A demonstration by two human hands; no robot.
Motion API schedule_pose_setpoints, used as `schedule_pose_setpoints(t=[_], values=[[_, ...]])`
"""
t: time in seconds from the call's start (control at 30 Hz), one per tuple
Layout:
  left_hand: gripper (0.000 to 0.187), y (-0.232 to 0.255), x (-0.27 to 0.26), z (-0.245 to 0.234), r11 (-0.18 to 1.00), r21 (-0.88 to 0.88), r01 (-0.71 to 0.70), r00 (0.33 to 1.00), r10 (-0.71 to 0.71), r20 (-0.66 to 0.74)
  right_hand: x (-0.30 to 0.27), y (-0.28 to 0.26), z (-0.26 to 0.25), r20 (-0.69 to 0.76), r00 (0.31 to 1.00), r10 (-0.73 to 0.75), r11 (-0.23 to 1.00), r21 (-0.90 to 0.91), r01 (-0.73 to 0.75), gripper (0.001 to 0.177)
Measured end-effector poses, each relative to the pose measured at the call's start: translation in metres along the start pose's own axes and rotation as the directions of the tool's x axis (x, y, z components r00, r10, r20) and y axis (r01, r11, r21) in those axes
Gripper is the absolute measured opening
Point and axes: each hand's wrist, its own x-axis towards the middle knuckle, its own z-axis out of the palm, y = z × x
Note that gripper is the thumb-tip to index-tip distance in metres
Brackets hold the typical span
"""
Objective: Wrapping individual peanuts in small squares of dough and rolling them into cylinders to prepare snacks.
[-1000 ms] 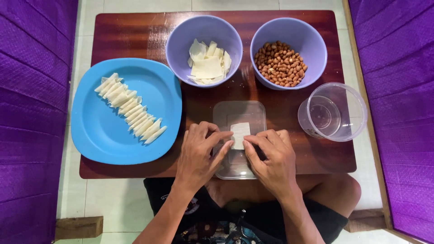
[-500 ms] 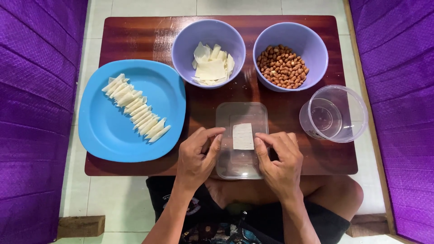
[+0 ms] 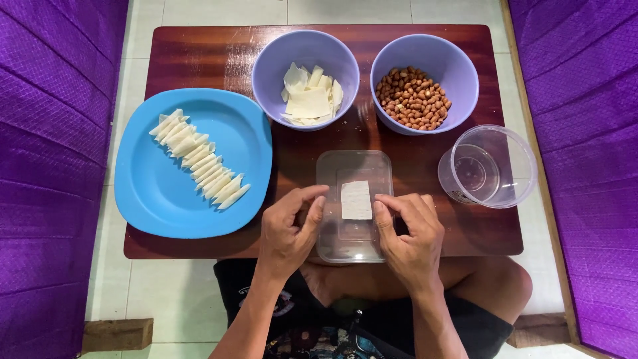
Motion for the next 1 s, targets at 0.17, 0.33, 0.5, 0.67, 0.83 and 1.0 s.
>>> schedule_pose_setpoints(t=[0.17,0.33,0.5,0.67,0.83,1.0], values=[[0.025,0.0,0.0,-0.005,0.998,-0.06,0.029,0.999,-0.028,0.017,0.0,0.001,0.001,-0.001,1.0,-0.003,1.0,-0.005,0.003,0.008],[0.03,-0.005,0.0,-0.005,0.992,-0.106,0.065,0.997,-0.06,0.054,0.0,0.001,0.001,-0.001,1.0,-0.006,1.0,0.003,0.006,0.008],[0.022,-0.005,0.0,-0.004,0.994,-0.085,0.065,0.996,-0.059,0.066,0.0,-0.001,0.002,-0.002,1.0,-0.002,1.0,0.006,0.002,0.008],[0.025,-0.002,0.001,-0.007,0.997,-0.071,0.026,0.999,-0.024,0.031,0.0,-0.002,0.001,-0.007,1.0,-0.017,0.999,0.027,0.017,0.007],[0.022,0.012,0.012,-0.005,0.992,-0.118,0.039,0.994,-0.026,0.107,0.008,-0.016,-0.018,0.054,0.991,0.124,0.992,0.007,-0.125,0.016],[0.022,0.035,0.064,0.005,0.897,0.257,-0.358,0.934,0.342,0.108,0.034,-0.01,-0.041,0.094,0.991,-0.092,0.995,-0.021,0.094,0.023]])
